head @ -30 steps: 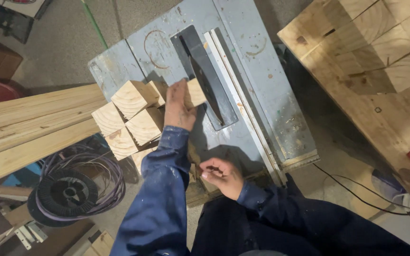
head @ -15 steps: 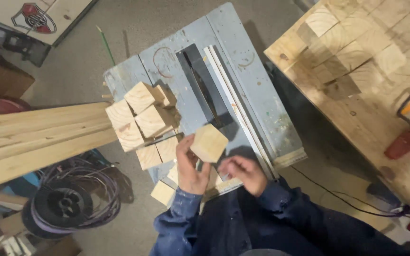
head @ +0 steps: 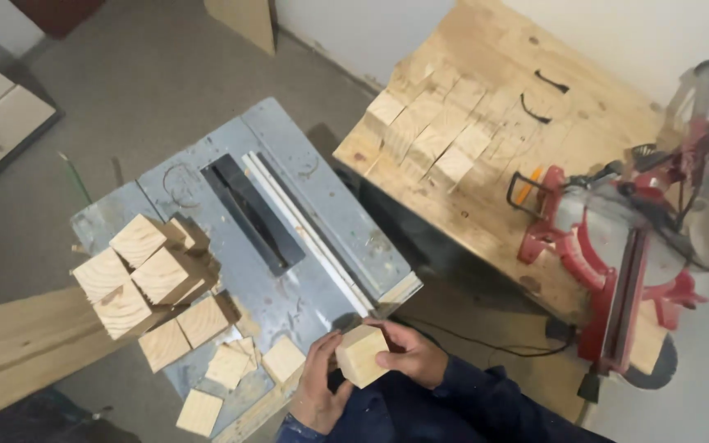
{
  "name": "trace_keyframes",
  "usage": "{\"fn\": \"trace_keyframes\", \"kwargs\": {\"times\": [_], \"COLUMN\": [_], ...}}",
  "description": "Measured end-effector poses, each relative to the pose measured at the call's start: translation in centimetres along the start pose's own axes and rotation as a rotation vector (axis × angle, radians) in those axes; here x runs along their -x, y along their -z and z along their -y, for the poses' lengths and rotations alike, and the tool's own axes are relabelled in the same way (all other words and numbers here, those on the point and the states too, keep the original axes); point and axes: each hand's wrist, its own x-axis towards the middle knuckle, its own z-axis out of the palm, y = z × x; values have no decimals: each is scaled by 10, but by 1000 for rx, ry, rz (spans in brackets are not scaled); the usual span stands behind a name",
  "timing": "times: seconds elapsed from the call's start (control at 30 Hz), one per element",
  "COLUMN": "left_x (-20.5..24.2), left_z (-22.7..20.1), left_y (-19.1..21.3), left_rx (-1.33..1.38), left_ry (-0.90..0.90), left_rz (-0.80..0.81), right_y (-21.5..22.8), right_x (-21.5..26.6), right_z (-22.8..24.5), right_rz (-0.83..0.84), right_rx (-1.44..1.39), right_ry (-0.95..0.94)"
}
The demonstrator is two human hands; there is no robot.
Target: Organizing and inspecting small wooden blocks on a table saw and workbench
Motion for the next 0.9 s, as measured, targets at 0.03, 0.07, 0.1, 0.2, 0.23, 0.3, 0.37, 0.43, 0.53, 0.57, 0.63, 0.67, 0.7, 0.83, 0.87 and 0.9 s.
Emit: {"fn": "trace_keyframes", "kwargs": {"times": [0.03, 0.07, 0.1, 0.2, 0.23, 0.3, 0.37, 0.43, 0.53, 0.57, 0.63, 0.67, 0.7, 0.83, 0.87, 0.9], "left_x": [-2, -6, -15, -38, -51, -88, -129, -186, -273, -301, -360, -396, -420, -495, -509, -510], "left_z": [3, 6, 1, -23, -37, -56, -68, -79, -100, -107, -84, -75, -66, -18, -2, -5], "left_y": [-7, -11, -11, -17, -20, -33, -48, -50, -51, -50, -57, -61, -65, -80, -86, -89], "left_rx": [-14, -34, -41, -210, -298, -396, -536, -486, -349, -268, -192, -110, -113, 106, 167, 166], "left_ry": [-13, -26, -35, -122, -233, -336, -329, -386, -462, -494, -360, -246, -252, -102, -180, -182], "left_rz": [-30, -67, -73, -146, -178, -230, -172, -226, -296, -313, -355, -412, -394, -445, -447, -442], "right_y": [13, 26, 26, 27, 26, 30, 37, 52, 90, 104, 132, 148, 161, 204, 211, 216], "right_x": [-2, -9, -12, -17, -19, -28, -36, -46, -52, -52, -46, -46, -43, -34, -31, -31], "right_z": [-1, -1, 20, 73, 87, 113, 130, 141, 148, 148, 145, 146, 148, 164, 169, 163], "right_rz": [-26, -44, -36, -109, -230, -324, -378, -401, -440, -463, -492, -516, -531, -562, -590, -594], "right_rx": [-3, -7, -5, 233, 443, 660, 831, 644, 447, 435, 457, 497, 486, 411, 377, 373], "right_ry": [87, 174, 184, 312, 311, 311, 589, 651, 641, 588, 510, 453, 456, 381, 274, 276]}}
